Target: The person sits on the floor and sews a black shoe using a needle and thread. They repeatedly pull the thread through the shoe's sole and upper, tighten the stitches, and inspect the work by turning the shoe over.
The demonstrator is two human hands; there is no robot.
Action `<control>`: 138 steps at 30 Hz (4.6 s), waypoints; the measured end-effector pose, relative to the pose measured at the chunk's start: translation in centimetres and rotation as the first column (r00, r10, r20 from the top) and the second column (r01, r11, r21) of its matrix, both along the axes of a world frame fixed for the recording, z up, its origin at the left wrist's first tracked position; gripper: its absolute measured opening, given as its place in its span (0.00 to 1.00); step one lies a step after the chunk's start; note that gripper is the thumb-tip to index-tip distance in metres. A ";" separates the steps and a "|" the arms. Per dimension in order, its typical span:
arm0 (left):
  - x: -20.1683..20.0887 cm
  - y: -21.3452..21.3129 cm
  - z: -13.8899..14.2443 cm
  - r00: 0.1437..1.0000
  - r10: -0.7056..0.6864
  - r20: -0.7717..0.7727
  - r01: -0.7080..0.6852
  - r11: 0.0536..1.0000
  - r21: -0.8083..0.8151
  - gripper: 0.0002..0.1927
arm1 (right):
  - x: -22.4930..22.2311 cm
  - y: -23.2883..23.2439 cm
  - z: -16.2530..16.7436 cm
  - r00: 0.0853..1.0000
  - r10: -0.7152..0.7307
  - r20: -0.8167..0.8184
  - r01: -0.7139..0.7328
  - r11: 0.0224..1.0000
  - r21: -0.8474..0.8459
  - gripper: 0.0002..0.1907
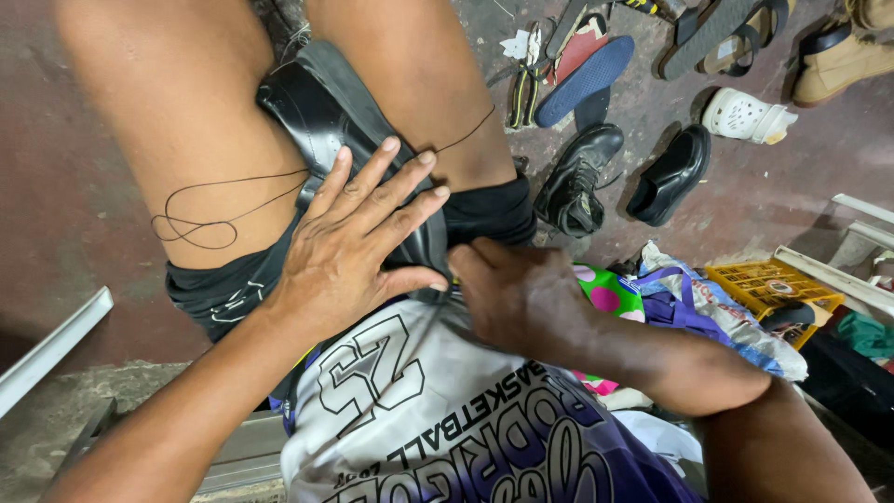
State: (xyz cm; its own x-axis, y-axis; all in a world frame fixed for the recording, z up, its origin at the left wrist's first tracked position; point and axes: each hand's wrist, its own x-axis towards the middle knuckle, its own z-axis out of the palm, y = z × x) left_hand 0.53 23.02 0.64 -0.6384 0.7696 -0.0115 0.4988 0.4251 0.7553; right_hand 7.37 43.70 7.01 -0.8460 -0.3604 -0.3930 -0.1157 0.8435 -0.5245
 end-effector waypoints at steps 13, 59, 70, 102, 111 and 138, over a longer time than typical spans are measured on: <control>0.9 -8.8 -1.0 0.778 0.545 0.313 -0.500 0.839 -0.216 0.32 | 3.3 8.9 -8.1 0.798 -0.413 0.439 0.571 0.750 -0.334 0.08; -8.7 -1.7 -8.0 0.512 -0.113 0.852 0.545 0.809 -0.220 0.08 | 2.0 7.6 -2.0 0.941 -0.314 0.121 0.337 0.873 -0.354 0.14; -4.3 -1.7 -12.6 0.539 -0.308 0.784 0.354 0.927 0.122 0.21 | 1.0 6.6 1.7 0.973 -0.188 0.132 0.198 0.978 -0.068 0.23; -2.3 -1.8 -15.0 0.339 -0.245 0.908 0.166 0.966 0.199 0.18 | -1.4 0.4 3.8 0.924 -0.217 0.313 0.138 0.957 0.257 0.32; -3.4 -1.9 -14.8 0.385 -0.321 0.866 0.192 0.945 0.265 0.19 | -0.9 1.3 3.5 0.932 -0.237 0.273 0.178 0.958 0.224 0.27; -4.6 -1.0 -13.2 0.476 -0.238 0.847 0.250 0.960 0.129 0.18 | 2.0 1.2 0.2 0.991 -0.135 0.010 0.129 0.963 0.236 0.21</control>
State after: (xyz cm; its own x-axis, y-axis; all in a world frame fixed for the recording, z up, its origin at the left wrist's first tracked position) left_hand -4.09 22.00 -12.58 -0.1012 0.8885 -0.4477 -0.2933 0.4033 0.8668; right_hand 9.33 44.89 7.20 -0.8684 -0.1417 -0.4751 0.0153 0.9502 -0.3113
